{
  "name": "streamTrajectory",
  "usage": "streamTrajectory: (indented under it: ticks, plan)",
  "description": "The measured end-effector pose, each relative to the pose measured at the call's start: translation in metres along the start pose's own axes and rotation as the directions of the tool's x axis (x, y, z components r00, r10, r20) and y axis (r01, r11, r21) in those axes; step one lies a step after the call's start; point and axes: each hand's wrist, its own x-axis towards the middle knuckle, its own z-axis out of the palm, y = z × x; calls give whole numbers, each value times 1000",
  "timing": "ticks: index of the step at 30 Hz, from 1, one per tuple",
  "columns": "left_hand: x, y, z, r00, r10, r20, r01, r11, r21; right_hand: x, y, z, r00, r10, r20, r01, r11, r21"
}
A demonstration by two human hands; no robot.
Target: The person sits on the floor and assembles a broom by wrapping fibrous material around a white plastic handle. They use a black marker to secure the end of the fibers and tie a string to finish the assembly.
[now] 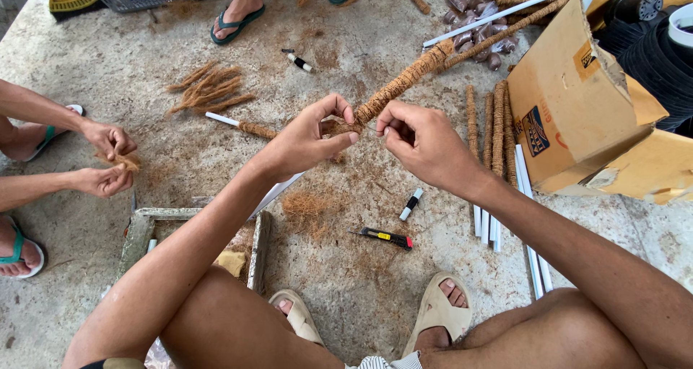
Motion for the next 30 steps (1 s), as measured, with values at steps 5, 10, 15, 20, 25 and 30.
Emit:
streamTrajectory:
  ticks: [5, 10, 15, 20, 25, 30]
  plan:
    - [2, -1, -2, 987, 157, -33, -155, 986, 61, -3, 3, -8, 997, 24, 72, -36, 983, 180]
    - [3, 1, -6, 990, -21, -136, 32, 996, 80, -8, -3, -15, 985, 51, 166, -104, 938, 329]
    - [4, -1, -4, 987, 96, -129, -46, 938, 344, -11, -7, -17, 969, 12, 245, -101, 929, 355]
    - [5, -1, -2, 975, 105, -195, -36, 945, 326, -12, -10, -13, 951, -89, 295, 7, 963, 268]
    - [2, 7, -2, 917, 335, -218, -210, 868, 450, -16, -17, -13, 955, -119, 271, 78, 985, 155]
    - [-3, 16, 12, 948, 178, -265, -24, 868, 497, -17, -24, -7, 940, -115, 321, 89, 992, 94]
